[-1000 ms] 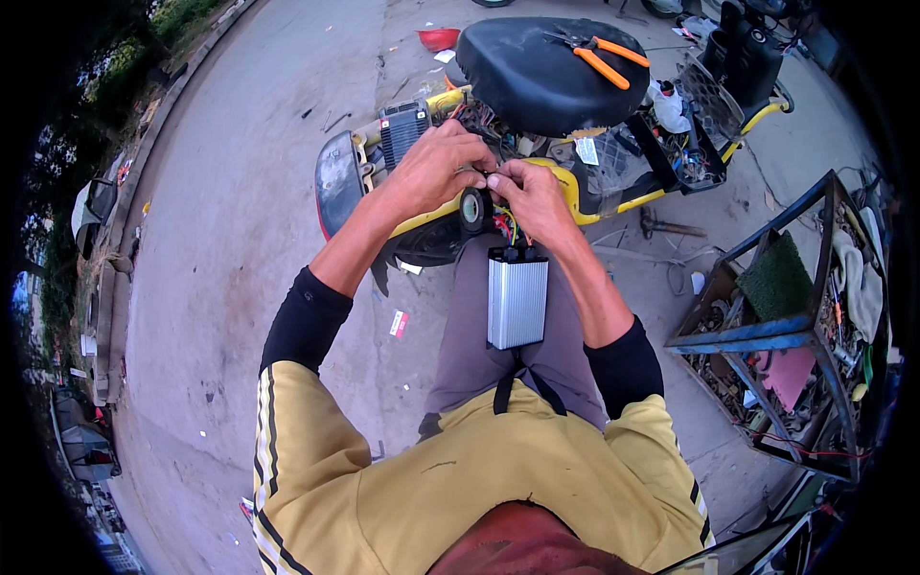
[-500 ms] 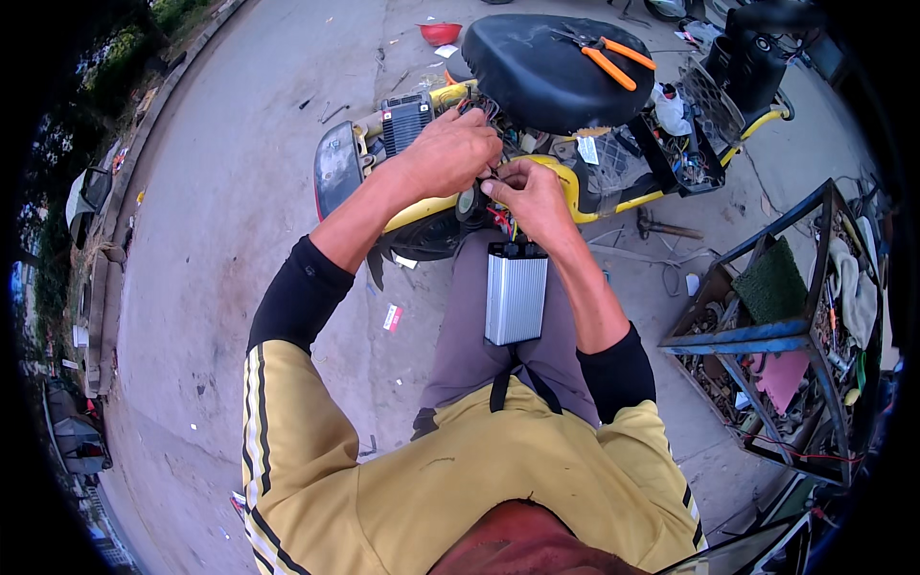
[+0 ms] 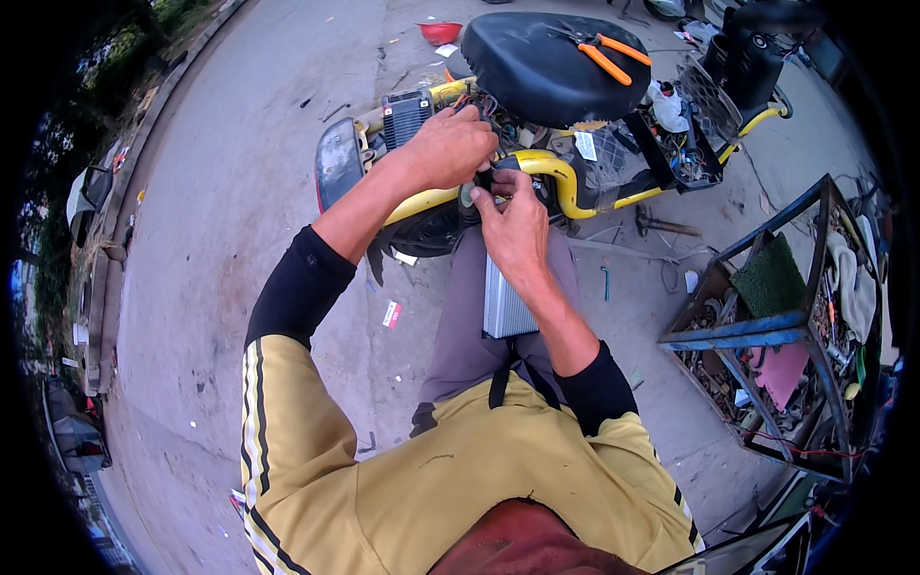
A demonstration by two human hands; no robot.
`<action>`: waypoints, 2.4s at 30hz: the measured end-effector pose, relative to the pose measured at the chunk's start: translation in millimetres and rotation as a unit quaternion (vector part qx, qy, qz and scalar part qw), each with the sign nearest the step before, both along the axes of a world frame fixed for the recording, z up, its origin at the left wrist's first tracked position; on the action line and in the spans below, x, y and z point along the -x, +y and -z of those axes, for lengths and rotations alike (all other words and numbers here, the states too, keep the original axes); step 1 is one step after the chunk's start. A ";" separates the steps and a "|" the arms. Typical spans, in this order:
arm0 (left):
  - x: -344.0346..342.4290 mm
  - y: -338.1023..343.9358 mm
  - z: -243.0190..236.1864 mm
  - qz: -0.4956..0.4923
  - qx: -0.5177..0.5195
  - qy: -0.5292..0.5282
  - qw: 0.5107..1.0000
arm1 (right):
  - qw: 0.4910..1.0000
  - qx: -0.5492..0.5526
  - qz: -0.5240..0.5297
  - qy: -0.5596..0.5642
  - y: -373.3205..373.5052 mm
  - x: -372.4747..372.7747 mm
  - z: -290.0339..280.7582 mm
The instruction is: The person works on the exposed wiring of a yellow motorcycle, stripping wire ends, twisting them together, and wrapping connections with black electrical tape. They handle a silver rectangular electronic component and multiple colored wires throughout the process.
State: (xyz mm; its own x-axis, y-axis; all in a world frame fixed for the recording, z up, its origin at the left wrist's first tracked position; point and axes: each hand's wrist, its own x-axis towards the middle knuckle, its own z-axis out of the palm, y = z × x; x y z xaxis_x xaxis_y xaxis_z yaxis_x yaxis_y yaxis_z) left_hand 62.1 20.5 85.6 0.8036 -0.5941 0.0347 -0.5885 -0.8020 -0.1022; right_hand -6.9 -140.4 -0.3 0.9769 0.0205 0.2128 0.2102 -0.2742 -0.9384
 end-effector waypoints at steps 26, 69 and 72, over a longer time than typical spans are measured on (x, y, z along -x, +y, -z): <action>6.8 6.8 6.7 0.014 0.079 0.019 0.997 | 0.856 -0.372 -0.074 0.352 28.6 24.1 50.0; 54.1 14.3 23.0 0.141 -0.078 0.013 0.987 | 0.874 -0.345 -0.044 0.338 41.9 41.9 60.2; 57.2 20.5 26.2 0.147 -0.065 0.008 0.987 | 0.868 -0.352 -0.071 0.343 45.7 37.2 63.2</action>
State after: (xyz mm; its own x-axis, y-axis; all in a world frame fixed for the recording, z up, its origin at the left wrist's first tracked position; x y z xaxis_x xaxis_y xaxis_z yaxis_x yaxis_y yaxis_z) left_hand 4.9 41.1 59.4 0.5949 -0.8009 -0.0691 -0.7968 -0.5761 -0.1822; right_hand -44.0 -94.7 -63.5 0.8767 0.2521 -0.4096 -0.4798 0.3999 -0.7809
